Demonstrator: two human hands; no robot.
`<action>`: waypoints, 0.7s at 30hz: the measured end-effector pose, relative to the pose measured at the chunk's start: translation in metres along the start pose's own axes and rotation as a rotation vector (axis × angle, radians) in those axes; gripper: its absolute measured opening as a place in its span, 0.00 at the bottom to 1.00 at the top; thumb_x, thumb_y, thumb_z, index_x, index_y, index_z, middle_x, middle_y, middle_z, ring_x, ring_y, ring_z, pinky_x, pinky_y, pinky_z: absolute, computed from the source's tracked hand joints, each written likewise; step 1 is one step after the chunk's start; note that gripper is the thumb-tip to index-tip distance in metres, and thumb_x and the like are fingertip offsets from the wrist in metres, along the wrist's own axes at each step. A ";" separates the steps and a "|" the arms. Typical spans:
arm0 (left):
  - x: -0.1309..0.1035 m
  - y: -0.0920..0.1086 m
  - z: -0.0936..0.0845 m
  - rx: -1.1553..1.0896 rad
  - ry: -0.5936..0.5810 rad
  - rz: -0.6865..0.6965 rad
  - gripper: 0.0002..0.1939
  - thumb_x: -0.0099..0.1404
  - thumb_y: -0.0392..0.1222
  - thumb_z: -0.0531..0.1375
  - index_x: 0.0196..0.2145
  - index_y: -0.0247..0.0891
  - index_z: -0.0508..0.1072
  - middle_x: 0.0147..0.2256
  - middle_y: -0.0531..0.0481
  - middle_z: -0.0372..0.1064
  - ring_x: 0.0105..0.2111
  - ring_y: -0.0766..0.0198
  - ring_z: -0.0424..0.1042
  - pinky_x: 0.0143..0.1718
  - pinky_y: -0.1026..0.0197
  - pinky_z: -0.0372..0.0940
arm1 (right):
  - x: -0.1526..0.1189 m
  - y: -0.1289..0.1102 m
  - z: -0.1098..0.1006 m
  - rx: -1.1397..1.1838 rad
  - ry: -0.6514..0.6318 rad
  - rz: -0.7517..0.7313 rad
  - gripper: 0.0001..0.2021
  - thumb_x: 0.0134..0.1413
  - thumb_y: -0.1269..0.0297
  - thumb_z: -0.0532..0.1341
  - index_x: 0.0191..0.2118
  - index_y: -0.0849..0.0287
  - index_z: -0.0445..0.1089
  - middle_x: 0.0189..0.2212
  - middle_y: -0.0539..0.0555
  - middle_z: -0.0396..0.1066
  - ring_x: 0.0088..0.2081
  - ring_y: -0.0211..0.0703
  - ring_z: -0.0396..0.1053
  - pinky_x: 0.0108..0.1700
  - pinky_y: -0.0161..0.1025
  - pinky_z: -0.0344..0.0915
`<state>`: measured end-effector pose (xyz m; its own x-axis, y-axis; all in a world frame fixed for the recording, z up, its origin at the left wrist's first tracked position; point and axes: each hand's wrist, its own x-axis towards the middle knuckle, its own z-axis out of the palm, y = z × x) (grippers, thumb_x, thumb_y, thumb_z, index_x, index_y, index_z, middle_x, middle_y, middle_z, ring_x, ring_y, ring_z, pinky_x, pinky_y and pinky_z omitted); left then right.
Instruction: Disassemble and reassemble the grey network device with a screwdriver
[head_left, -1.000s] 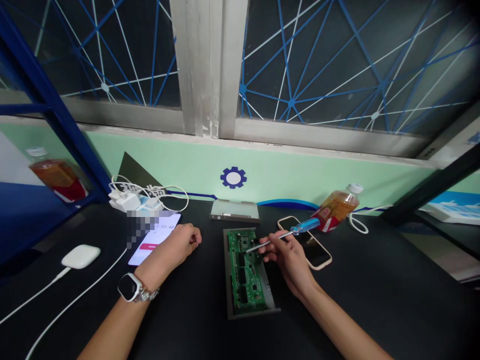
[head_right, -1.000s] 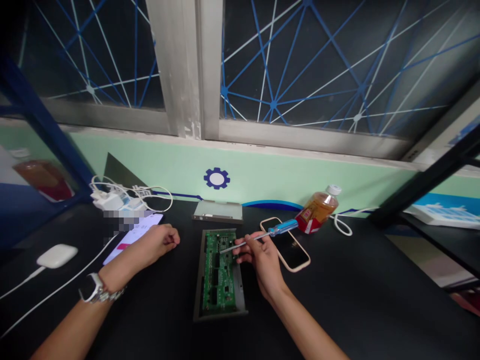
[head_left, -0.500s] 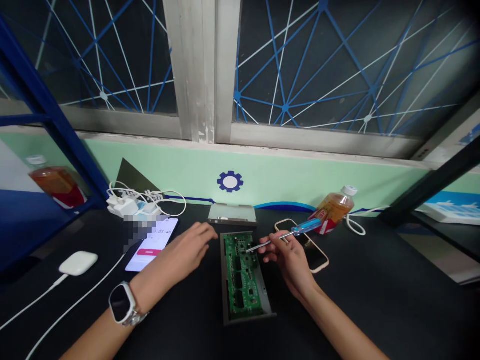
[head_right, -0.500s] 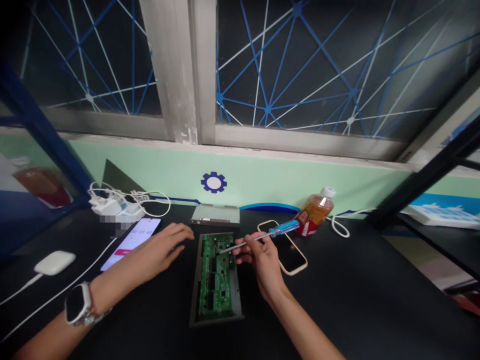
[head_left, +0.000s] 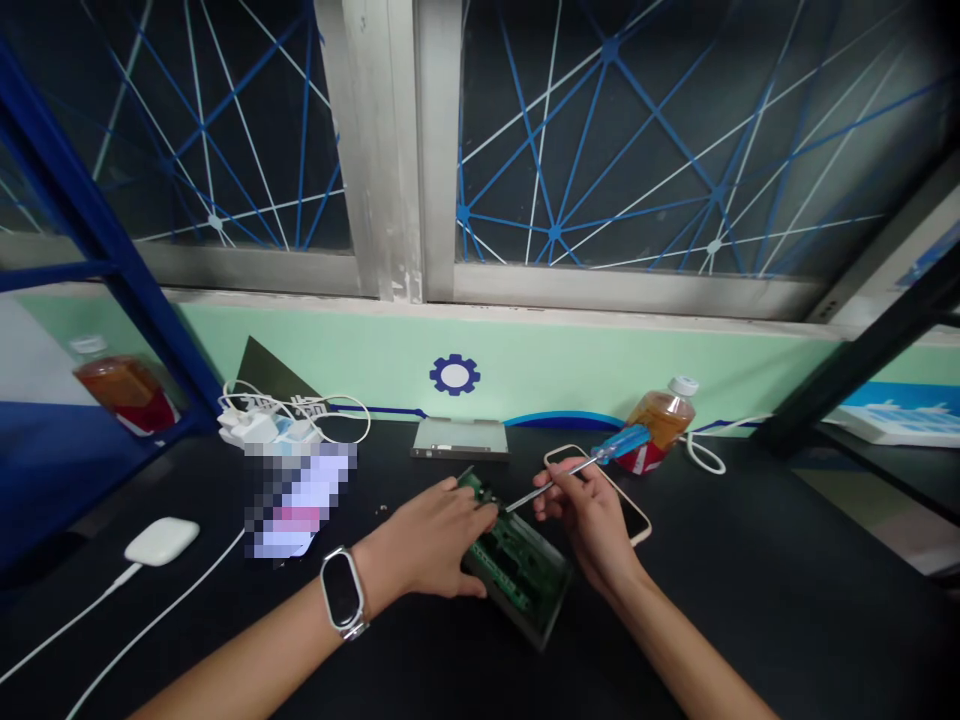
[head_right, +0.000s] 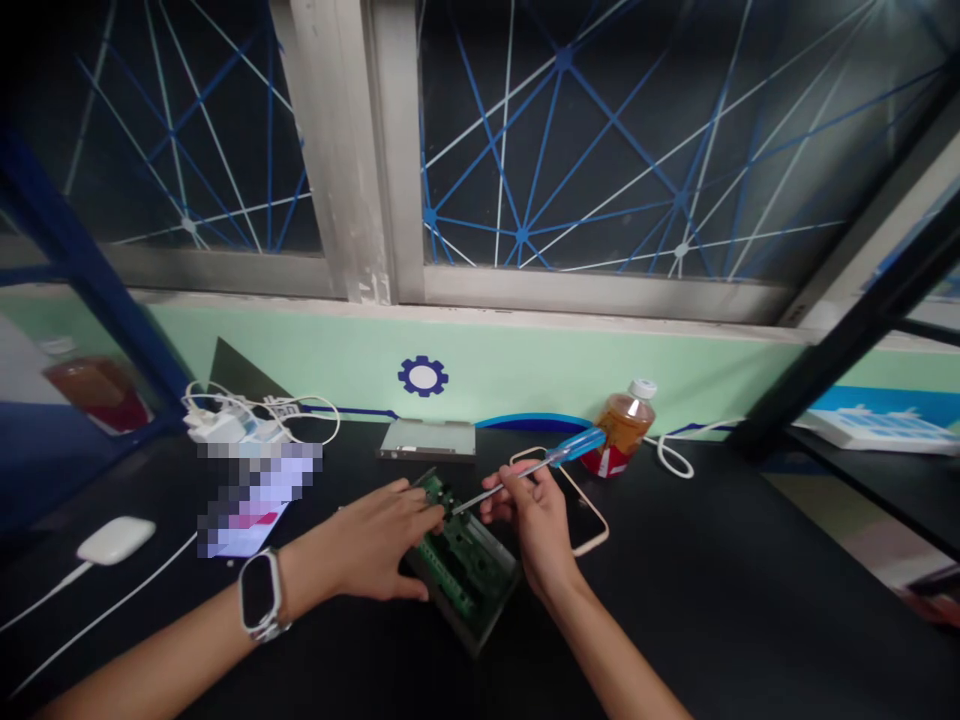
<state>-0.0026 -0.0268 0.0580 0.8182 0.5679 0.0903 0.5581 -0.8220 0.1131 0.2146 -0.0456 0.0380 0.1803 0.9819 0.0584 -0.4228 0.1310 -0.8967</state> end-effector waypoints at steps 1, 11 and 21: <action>0.005 0.004 0.004 -0.015 -0.001 0.009 0.26 0.54 0.58 0.67 0.45 0.39 0.70 0.40 0.45 0.73 0.45 0.50 0.71 0.54 0.50 0.59 | 0.002 -0.004 -0.002 -0.003 0.017 -0.024 0.15 0.51 0.59 0.69 0.35 0.57 0.62 0.27 0.52 0.75 0.22 0.38 0.71 0.24 0.36 0.70; 0.040 0.021 0.037 -0.336 0.074 -0.234 0.06 0.57 0.32 0.58 0.32 0.41 0.68 0.23 0.54 0.69 0.23 0.64 0.68 0.24 0.64 0.52 | 0.009 -0.013 -0.013 -0.050 0.097 -0.154 0.15 0.51 0.61 0.69 0.37 0.56 0.62 0.28 0.51 0.76 0.24 0.40 0.73 0.26 0.36 0.72; 0.025 -0.020 0.033 -0.208 0.419 -0.221 0.10 0.70 0.35 0.53 0.46 0.39 0.70 0.46 0.45 0.67 0.49 0.55 0.66 0.49 0.53 0.62 | 0.013 0.001 -0.010 -0.079 0.062 -0.149 0.14 0.54 0.56 0.66 0.37 0.55 0.61 0.28 0.51 0.76 0.25 0.42 0.75 0.26 0.39 0.72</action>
<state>0.0116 0.0026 0.0254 0.5340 0.7303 0.4260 0.6375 -0.6788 0.3644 0.2254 -0.0344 0.0334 0.2908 0.9419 0.1680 -0.3170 0.2605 -0.9120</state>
